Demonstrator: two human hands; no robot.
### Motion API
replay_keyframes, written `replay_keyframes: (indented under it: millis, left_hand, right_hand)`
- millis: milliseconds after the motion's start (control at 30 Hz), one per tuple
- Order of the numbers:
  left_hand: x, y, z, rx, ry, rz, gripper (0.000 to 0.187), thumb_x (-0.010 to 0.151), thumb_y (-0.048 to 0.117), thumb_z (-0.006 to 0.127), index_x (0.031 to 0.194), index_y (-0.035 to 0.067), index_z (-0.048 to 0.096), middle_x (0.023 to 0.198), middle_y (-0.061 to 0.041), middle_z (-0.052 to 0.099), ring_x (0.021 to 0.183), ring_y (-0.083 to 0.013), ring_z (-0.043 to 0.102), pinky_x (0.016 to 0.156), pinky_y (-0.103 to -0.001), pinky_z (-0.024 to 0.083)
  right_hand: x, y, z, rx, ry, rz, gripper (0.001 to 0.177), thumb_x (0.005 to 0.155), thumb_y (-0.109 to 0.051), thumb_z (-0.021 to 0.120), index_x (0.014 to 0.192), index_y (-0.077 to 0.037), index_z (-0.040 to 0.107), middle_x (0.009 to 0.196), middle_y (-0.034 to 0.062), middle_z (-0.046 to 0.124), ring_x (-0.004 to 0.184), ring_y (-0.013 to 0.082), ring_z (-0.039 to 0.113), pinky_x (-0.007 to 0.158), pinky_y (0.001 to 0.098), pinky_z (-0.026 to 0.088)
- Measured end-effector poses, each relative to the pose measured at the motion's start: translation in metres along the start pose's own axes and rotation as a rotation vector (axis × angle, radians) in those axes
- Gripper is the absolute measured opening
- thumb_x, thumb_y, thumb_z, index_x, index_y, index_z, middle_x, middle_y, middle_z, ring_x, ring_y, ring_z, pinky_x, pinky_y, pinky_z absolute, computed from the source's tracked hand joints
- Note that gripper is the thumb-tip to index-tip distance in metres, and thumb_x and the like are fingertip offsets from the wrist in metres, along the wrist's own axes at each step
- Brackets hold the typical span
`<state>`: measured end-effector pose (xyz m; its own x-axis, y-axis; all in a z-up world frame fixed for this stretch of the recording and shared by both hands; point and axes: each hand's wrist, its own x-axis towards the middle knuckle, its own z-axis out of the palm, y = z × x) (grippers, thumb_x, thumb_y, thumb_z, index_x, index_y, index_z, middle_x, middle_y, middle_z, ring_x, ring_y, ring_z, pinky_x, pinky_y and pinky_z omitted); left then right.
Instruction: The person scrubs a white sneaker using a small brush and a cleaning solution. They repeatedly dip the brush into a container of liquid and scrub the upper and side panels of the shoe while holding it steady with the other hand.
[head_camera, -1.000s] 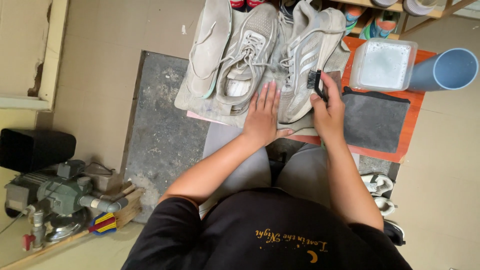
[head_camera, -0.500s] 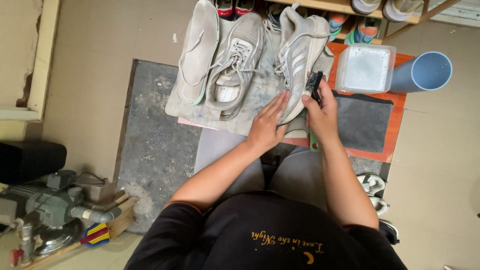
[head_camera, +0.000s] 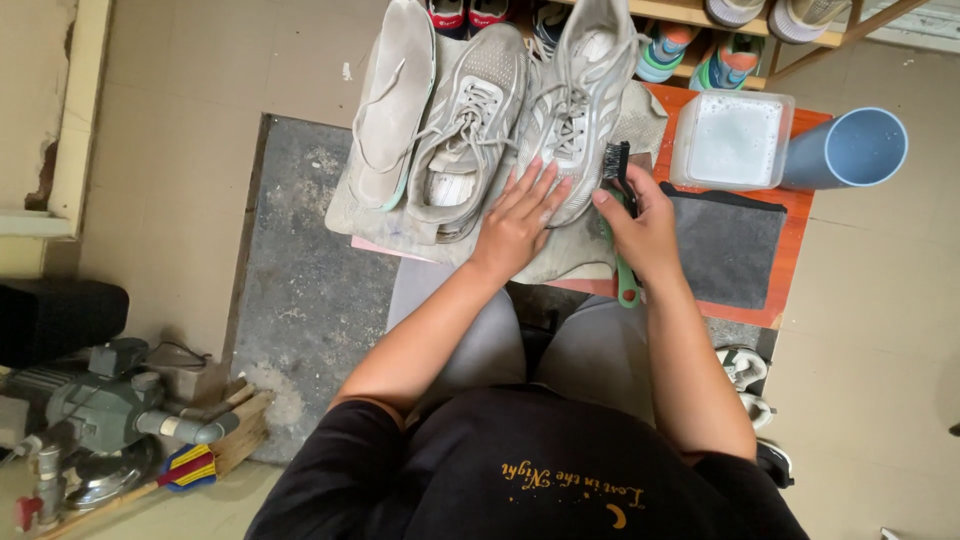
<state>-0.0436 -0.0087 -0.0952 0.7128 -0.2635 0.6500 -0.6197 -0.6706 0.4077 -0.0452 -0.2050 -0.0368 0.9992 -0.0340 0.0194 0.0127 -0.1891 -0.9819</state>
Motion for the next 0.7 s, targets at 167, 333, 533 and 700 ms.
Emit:
replay_keyframes:
  millis: [167,333,533,700]
  left_hand:
    - [-0.006,0.008,-0.005,-0.038,-0.147,-0.119,0.077,0.086,0.016,0.074,0.156,0.006,0.043,0.163,-0.019,0.039,0.151,-0.0342,0.039,0.125,-0.048,0.031]
    - [0.000,0.023,-0.018,-0.073,-0.354,-0.239,0.112,0.080,0.048,0.082,0.165,0.005,0.023,0.172,-0.017,0.022,0.161,-0.0329,0.019,0.129,-0.055,0.017]
    - [0.006,0.021,-0.013,0.077,-0.235,-0.248,0.085,0.100,0.058,0.060,0.160,0.004,0.034,0.167,-0.016,0.035,0.156,-0.0286,0.034,0.118,-0.046,0.033]
    - [0.006,0.015,-0.013,0.043,-0.362,-0.308,0.085,0.101,0.060,0.057,0.163,0.009,0.029,0.171,-0.011,0.029,0.160,-0.0262,0.025,0.117,-0.047,0.033]
  right_hand:
    - [-0.011,-0.002,0.007,-0.087,-0.007,0.131,0.059,0.092,-0.019,0.080,0.145,-0.014,0.055,0.128,0.0082,0.069,0.122,0.0163,0.063,0.083,0.0206,0.047]
    - [-0.015,-0.003,0.001,-0.179,-0.021,0.141,0.065,0.092,-0.016,0.079,0.151,-0.013,0.052,0.131,0.0174,0.069,0.124,0.0215,0.063,0.084,0.0262,0.050]
    - [-0.032,-0.041,-0.009,-0.376,0.008,0.135,0.046,0.101,-0.033,0.071,0.142,-0.018,0.056,0.102,0.0075,0.075,0.068,0.0248,0.064,0.066,0.0376,0.045]
    - [-0.040,-0.026,-0.019,-0.907,-0.083,0.069,0.030,0.112,-0.045,0.050,0.119,-0.018,0.060,0.098,0.0122,0.076,0.091,0.0468,0.071,0.075,0.0601,0.052]
